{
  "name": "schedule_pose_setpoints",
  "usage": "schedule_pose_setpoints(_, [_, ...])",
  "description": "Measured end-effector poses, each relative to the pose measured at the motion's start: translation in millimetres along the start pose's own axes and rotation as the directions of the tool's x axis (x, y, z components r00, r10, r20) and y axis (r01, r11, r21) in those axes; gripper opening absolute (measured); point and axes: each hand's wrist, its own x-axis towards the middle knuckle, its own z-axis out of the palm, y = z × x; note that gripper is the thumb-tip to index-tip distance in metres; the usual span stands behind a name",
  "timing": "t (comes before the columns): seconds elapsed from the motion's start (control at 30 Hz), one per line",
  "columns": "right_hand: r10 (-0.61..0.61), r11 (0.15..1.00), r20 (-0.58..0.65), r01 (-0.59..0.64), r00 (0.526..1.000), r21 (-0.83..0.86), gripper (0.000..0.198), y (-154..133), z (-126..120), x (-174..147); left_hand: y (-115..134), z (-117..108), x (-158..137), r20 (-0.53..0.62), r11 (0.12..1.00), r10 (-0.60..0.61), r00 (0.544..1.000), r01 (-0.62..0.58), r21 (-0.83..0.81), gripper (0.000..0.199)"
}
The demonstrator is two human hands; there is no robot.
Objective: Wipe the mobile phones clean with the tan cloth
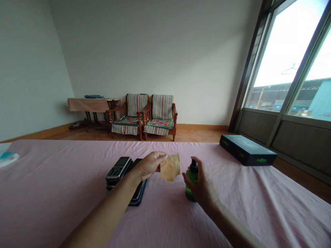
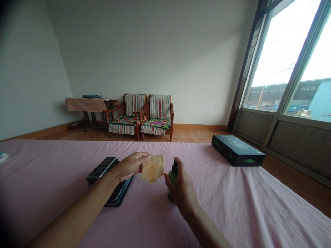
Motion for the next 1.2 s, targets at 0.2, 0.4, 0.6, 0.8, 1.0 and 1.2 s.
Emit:
schedule_pose_setpoints(0.2, [0.008,1.0,-0.019,-0.008,1.0,-0.003,0.055,-0.2,0.3,0.6,-0.2,-3.7,0.3,-0.011,1.0,-0.007,1.0,0.007,-0.013,0.036])
schedule_pose_setpoints(0.4, [-0.066,0.998,-0.052,0.066,0.996,-0.011,0.061,4.6,1.5,-2.4,0.8,-5.5,1.0,-0.062,0.996,0.023,0.998,-0.028,-0.079,0.028])
schedule_pose_setpoints(0.6, [-0.066,0.998,-0.036,0.066,0.997,-0.003,0.059,4.6,1.6,-3.1,-0.7,-5.9,6.2,-0.145,0.983,0.066,0.987,-0.089,-0.162,0.025])
schedule_pose_setpoints(0.8, [-0.019,1.0,-0.026,0.019,0.999,-0.002,0.057,1.8,0.3,-0.9,-0.7,-10.7,7.7,-0.192,0.971,0.077,0.978,-0.117,-0.209,0.024])
schedule_pose_setpoints(1.0, [-0.014,1.0,-0.021,0.013,1.0,-0.008,0.053,0.2,-0.5,-0.5,1.0,-12.2,6.1,-0.212,0.966,0.08,0.974,-0.128,-0.225,0.022])
schedule_pose_setpoints(1.2, [-0.01,1.0,-0.05,0.01,0.999,0.004,0.053,1.5,-0.1,0.4,0.2,-11.5,6.2,-0.219,0.964,0.07,0.973,-0.123,-0.235,0.019])
